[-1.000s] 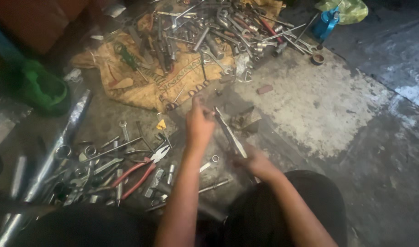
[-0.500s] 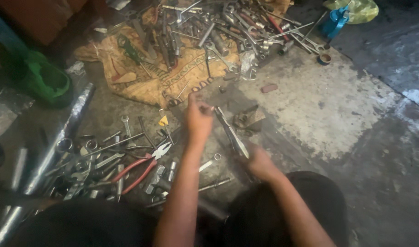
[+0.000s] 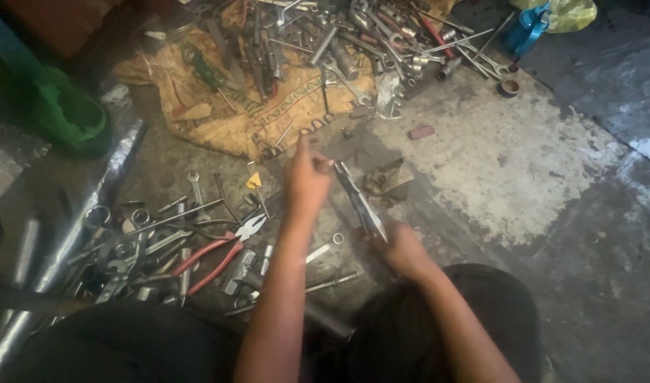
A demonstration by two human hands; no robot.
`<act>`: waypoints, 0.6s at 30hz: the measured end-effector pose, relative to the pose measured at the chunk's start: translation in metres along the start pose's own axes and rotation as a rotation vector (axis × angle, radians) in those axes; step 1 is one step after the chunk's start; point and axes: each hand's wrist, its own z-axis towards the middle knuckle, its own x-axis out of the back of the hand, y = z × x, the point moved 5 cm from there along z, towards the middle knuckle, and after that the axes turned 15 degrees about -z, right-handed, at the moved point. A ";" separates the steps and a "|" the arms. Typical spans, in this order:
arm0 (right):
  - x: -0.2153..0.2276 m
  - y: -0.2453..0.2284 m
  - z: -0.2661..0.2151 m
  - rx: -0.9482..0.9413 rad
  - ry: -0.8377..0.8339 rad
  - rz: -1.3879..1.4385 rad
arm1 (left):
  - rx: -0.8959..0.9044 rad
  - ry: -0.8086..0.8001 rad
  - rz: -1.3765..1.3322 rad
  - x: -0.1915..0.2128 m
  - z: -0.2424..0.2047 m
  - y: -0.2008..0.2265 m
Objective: The person wipes down various metal tools, including pliers, wrenches, and a long bolt, using a cloth while sitting on the floor.
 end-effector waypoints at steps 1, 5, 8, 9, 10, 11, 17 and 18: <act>0.000 0.002 0.000 -0.017 -0.002 0.018 | -0.046 -0.001 0.005 0.000 0.000 0.004; 0.004 -0.001 -0.001 0.126 0.096 -0.025 | -0.006 -0.034 -0.007 0.000 -0.003 0.001; 0.001 0.003 0.000 0.040 0.038 -0.089 | -0.030 -0.033 0.040 -0.002 -0.002 -0.005; 0.002 0.002 0.000 0.055 0.057 -0.090 | -0.061 -0.019 0.024 -0.002 -0.002 -0.005; 0.003 0.001 0.000 0.070 0.076 -0.090 | -0.092 -0.006 0.007 -0.002 -0.001 -0.005; 0.003 0.001 0.001 0.071 0.075 -0.090 | -0.092 -0.004 0.008 -0.002 0.000 -0.006; -0.002 0.008 0.003 0.055 0.076 -0.025 | -0.019 -0.028 -0.020 -0.005 -0.002 -0.008; -0.001 0.010 0.003 0.013 0.103 -0.136 | -0.034 -0.006 -0.049 -0.005 -0.002 -0.008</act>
